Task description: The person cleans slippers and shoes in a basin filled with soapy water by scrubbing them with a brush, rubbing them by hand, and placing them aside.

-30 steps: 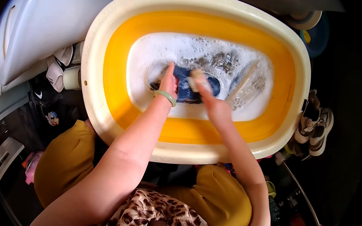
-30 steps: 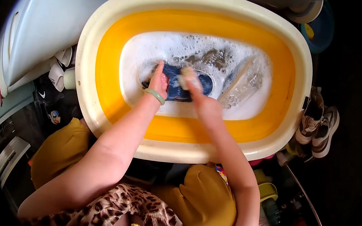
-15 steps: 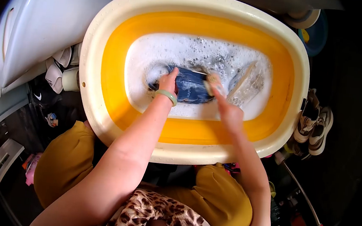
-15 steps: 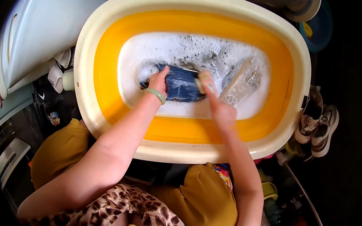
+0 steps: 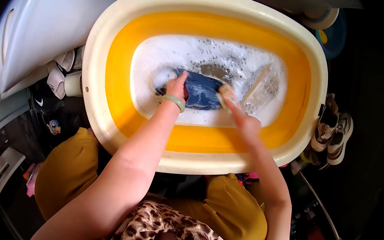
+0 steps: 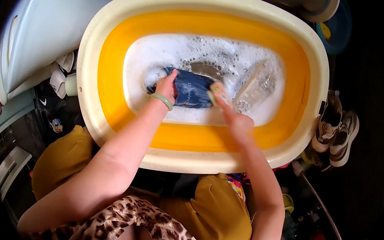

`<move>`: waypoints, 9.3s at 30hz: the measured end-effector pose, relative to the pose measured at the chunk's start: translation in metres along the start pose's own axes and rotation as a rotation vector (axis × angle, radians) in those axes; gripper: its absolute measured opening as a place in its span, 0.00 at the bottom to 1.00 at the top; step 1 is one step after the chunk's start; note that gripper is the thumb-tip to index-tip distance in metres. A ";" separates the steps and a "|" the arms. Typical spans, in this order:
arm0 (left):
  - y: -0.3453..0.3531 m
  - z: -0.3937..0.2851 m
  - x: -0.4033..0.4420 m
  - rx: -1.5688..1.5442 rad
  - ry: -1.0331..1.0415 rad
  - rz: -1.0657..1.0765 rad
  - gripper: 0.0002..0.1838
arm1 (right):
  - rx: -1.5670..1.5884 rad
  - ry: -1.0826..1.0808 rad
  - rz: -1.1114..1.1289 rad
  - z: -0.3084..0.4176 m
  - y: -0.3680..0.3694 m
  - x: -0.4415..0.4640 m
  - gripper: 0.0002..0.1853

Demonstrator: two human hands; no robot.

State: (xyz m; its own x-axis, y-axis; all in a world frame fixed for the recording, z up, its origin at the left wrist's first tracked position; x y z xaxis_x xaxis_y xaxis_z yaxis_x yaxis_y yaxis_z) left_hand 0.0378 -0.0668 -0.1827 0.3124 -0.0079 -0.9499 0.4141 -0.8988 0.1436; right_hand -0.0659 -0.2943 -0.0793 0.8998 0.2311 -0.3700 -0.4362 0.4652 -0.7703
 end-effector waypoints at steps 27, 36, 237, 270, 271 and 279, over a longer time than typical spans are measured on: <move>0.001 -0.005 -0.055 0.198 0.138 0.432 0.23 | 0.014 -0.347 -0.092 0.116 -0.005 0.098 0.25; 0.010 -0.013 -0.044 0.183 0.131 0.571 0.29 | -0.165 -0.329 -0.069 0.068 -0.019 0.030 0.28; 0.029 -0.009 -0.029 0.143 -0.104 0.157 0.35 | 0.332 -0.113 -0.132 0.051 -0.041 0.072 0.20; 0.037 -0.042 -0.071 -0.231 0.077 0.753 0.44 | 2.150 0.128 0.052 0.134 -0.028 0.052 0.26; 0.036 -0.044 -0.076 -0.286 0.087 0.616 0.43 | 2.173 0.096 0.035 0.133 -0.024 0.052 0.27; 0.022 -0.014 -0.048 -0.178 -0.189 0.815 0.27 | 1.379 -0.010 -0.030 0.126 -0.011 0.059 0.20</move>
State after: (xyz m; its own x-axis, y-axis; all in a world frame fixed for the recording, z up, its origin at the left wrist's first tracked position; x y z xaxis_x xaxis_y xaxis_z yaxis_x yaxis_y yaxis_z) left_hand 0.0439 -0.0805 -0.1305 0.4297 -0.7093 -0.5588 0.2549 -0.4983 0.8286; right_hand -0.0087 -0.1779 -0.0276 0.9114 0.2090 -0.3546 -0.0746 0.9310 0.3572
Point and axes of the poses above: each hand's wrist, its own x-axis towards the middle knuckle, its own y-axis out of the palm, z = x × y, the point moved 5 cm from there along x, towards the middle knuckle, and after that the axes turned 14 degrees about -y, right-handed, at the moved point
